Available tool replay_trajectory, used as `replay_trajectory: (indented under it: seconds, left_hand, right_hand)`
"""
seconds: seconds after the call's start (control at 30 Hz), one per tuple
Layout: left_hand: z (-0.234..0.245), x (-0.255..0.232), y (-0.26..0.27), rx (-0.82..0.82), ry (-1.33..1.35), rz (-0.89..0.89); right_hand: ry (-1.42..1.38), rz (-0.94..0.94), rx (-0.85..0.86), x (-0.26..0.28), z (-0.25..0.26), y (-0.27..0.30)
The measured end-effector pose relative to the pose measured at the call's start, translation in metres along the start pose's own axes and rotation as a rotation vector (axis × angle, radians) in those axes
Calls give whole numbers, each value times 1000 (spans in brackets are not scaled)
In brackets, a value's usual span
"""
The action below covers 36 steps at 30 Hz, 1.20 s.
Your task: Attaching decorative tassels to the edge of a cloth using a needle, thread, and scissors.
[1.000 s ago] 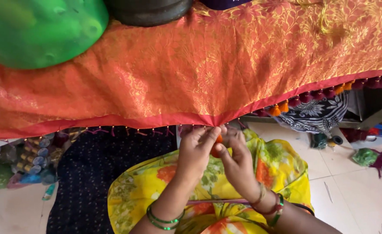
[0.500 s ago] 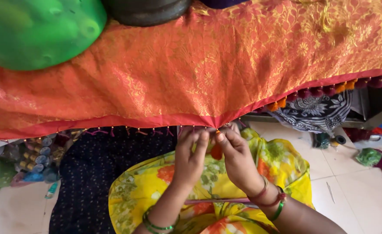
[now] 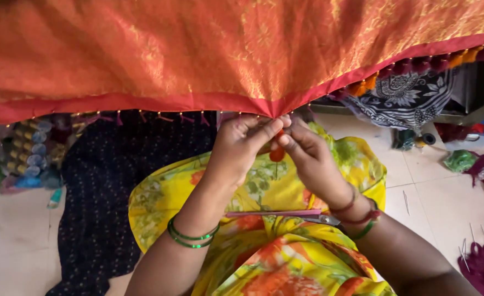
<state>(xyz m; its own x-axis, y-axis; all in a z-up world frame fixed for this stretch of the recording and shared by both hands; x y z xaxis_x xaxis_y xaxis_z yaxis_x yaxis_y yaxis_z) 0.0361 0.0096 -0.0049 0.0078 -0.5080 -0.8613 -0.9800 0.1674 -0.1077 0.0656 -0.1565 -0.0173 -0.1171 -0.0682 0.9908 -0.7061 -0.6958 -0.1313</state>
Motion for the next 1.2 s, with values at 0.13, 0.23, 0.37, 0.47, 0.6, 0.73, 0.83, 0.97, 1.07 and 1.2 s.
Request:
replay_trajectory:
  seconds: [0.13, 0.23, 0.37, 0.47, 0.6, 0.73, 0.83, 0.97, 1.07, 1.2]
  left_hand:
    - [5, -11, -4, -47, -147, -78]
    - [11, -15, -6, -42, -214, -70]
    - [12, -26, -12, 13, -243, -8]
    - [16, -27, -18, 41, -161, 38]
    - [16, -36, -19, 80, -188, 59]
    - [17, -46, -22, 67, -200, 194]
    - [25, -42, -23, 84, -135, 354]
    - [20, -44, -25, 82, -129, 425]
    - [16, -46, -23, 33, -173, 388]
    - [17, -48, -17, 83, -239, 371]
  right_hand:
    - [248, -27, 12, -20, 10, 22]
    - [607, -99, 338, -71, 13, 58]
    - [794, -67, 746, -103, -6, 86]
    - [893, -93, 759, -90, -9, 79]
    - [950, -23, 802, -62, -6, 74]
    - [838, 420, 639, 51, 9, 42]
    - [1132, 496, 489, 101, 33, 29]
    - [1608, 724, 265, 155, 45, 19]
    - [1805, 806, 271, 149, 47, 21]
    - [1872, 935, 362, 135, 49, 37]
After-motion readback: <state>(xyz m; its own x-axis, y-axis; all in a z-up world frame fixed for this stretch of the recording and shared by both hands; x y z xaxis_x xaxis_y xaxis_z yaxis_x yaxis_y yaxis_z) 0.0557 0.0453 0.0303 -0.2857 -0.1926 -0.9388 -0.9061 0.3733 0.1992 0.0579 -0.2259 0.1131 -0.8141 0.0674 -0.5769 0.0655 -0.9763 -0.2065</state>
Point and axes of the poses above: each hand's wrist, its own y-axis away from the middle knuckle, its own z-axis out of the back of the hand, x = y × z, the point moved 2 cm from there along -y, towards the middle knuckle, and after that the axes turned 11 degrees about x, right-handed, at the moved point
